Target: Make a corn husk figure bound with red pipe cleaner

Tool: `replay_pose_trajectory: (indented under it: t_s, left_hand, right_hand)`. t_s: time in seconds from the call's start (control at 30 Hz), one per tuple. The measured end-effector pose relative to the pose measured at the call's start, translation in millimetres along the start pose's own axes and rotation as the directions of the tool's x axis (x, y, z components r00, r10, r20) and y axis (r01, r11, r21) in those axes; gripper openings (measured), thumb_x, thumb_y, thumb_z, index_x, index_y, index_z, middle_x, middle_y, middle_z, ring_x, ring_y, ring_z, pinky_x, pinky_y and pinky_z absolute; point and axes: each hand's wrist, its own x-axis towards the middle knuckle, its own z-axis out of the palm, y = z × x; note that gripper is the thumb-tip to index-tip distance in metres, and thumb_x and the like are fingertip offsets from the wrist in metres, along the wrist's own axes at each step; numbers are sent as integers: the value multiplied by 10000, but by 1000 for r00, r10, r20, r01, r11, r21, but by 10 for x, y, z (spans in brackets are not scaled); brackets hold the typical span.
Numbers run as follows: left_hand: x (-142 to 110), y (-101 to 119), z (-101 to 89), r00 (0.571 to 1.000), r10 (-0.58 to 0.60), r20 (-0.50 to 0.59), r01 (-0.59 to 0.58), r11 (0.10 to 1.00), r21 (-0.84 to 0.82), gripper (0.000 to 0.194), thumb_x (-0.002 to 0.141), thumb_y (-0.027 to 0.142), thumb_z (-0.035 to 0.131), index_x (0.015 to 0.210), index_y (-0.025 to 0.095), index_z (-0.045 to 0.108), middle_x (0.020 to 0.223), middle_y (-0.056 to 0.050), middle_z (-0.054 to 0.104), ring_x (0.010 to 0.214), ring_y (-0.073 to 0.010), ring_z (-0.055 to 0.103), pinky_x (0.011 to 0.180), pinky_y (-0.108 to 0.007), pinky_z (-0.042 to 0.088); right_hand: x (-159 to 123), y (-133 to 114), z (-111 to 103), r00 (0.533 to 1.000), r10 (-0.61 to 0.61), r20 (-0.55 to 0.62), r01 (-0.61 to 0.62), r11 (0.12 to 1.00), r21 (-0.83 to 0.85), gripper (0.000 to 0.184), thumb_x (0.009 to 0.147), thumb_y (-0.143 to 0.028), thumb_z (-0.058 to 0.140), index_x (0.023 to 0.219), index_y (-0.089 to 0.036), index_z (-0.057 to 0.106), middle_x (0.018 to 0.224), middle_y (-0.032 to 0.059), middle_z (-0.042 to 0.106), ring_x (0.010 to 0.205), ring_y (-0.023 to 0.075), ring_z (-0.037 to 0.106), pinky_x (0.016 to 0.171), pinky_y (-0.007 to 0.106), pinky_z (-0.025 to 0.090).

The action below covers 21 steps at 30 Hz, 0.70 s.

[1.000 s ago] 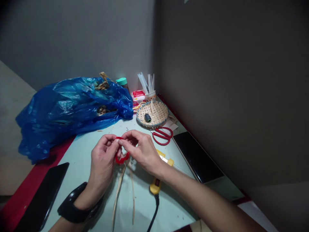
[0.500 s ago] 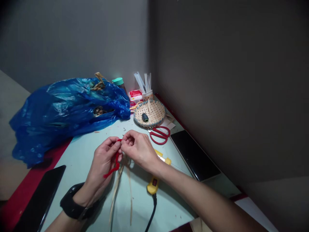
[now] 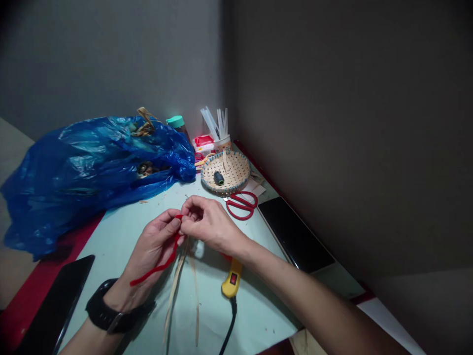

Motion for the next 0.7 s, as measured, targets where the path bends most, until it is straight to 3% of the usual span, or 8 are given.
replay_pose_trajectory:
  t_s: [0.1, 0.2, 0.27, 0.37, 0.5, 0.7]
  left_hand:
    - [-20, 10, -9, 998, -7, 58, 10, 999, -51, 193, 737, 217, 770, 833, 124, 630, 716, 5, 578, 570, -51, 495, 493, -141, 425]
    - [-52, 33, -20, 995, -25, 97, 31, 998, -62, 173, 748, 213, 761, 831, 121, 641, 703, 2, 576, 572, -57, 497, 488, -145, 427]
    - [-74, 57, -26, 991, -42, 123, 44, 999, -13, 154, 767, 218, 744, 834, 125, 642, 690, -1, 585, 574, -65, 513, 509, -158, 445]
    - [-103, 87, -22, 990, -36, 135, 20, 993, 118, 110, 822, 227, 686, 843, 148, 613, 664, -6, 617, 569, -87, 553, 538, -186, 468]
    - [-120, 77, 12, 996, 89, 19, -92, 968, 234, 100, 841, 230, 654, 841, 169, 575, 652, 2, 645, 577, -99, 580, 564, -198, 475]
    - [-103, 49, 63, 969, 217, -117, -164, 922, 350, 95, 794, 194, 670, 818, 156, 586, 640, -4, 672, 574, -114, 619, 565, -204, 490]
  right_hand:
    - [-9, -56, -32, 994, 58, 95, -68, 992, 104, 93, 712, -122, 540, 788, -174, 551, 661, -34, 586, 628, 109, 582, 605, 217, 425]
    - [-14, -83, -52, 997, 43, 67, -46, 998, 39, 89, 684, -111, 569, 751, -169, 566, 656, -39, 573, 608, 94, 556, 579, 202, 416]
    - [-22, -78, -50, 999, 18, 41, -17, 1000, -18, 82, 689, -110, 586, 740, -170, 565, 647, -42, 572, 592, 88, 541, 560, 196, 411]
    - [-40, -40, -29, 997, 15, 78, -18, 999, 35, 34, 794, -172, 567, 814, -185, 543, 620, -38, 606, 599, 108, 585, 592, 219, 444]
    - [-40, 22, -3, 992, 42, 115, -59, 987, 150, 107, 901, -283, 529, 877, -178, 528, 654, -14, 638, 636, 126, 625, 642, 253, 473]
    - [-5, 37, 20, 986, 145, 79, -159, 963, 217, 248, 838, -379, 648, 789, -144, 587, 685, 9, 652, 639, 120, 627, 653, 250, 490]
